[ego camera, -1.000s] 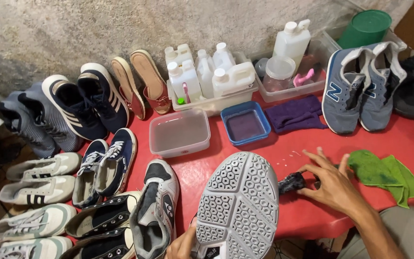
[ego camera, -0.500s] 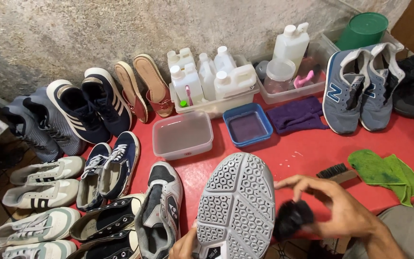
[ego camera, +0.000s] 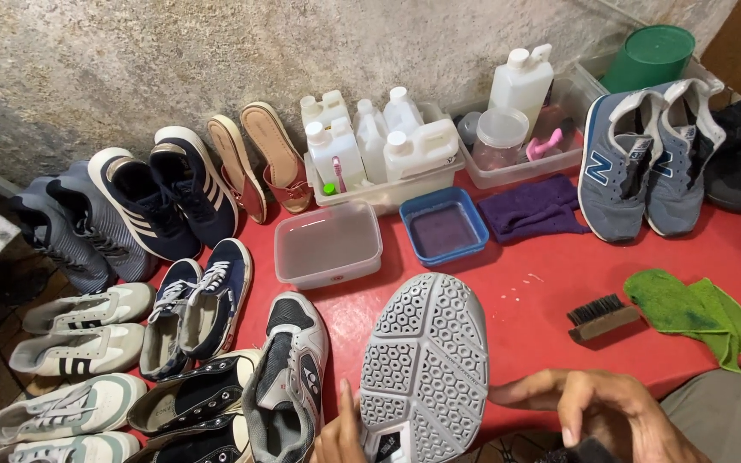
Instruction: The person cleans the sole of a white and gray sneaker using a green cloth and a small brush. They wipe and scrub the sole repeatedly, then hold the shoe up to inspect the cleaned surface.
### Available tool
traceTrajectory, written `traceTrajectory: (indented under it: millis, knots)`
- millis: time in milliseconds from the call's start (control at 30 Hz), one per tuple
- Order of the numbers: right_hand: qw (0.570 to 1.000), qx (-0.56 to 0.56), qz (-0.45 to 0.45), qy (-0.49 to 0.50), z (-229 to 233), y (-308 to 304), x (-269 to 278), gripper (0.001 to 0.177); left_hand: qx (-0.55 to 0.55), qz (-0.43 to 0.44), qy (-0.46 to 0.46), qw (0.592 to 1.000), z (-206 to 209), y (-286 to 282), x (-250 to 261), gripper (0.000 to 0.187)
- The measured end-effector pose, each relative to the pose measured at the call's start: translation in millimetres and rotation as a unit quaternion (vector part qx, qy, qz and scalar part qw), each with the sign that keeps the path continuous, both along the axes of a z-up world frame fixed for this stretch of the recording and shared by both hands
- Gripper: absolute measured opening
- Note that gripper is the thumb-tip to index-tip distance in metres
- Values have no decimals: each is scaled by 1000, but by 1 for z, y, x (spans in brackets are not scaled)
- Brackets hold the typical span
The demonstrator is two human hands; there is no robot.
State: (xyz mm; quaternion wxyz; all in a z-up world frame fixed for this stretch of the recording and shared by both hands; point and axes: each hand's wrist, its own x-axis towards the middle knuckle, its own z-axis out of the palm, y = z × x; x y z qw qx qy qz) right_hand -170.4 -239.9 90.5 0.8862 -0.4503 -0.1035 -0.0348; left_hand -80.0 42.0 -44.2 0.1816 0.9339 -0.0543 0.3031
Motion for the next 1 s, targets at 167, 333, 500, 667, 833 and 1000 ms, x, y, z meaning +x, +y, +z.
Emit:
traceTrajectory:
  millis: [167, 333, 500, 667, 833, 1000]
  knots:
    - [998, 54, -4, 20, -4, 1, -3, 63, -21, -56, -104, 993, 43, -22, -4, 48]
    - [997, 77, -27, 5, 15, 13, -1, 50, -82, -24, -132, 988, 14, -29, 2, 31]
    - [999, 22, 25, -40, 3, 6, 1, 43, -205, -84, 63, 973, -54, -10, 6, 48]
    - [995, 53, 69, -45, -15, 5, 1, 45, -388, -85, -12, 918, 37, -60, -9, 60]
    - [994, -59, 66, -70, -33, 0, 0, 40, -396, -304, -37, 866, 38, -49, 6, 46]
    - [997, -7, 51, -52, -47, 8, 0, 34, -391, -151, -10, 908, 97, -82, -13, 45]
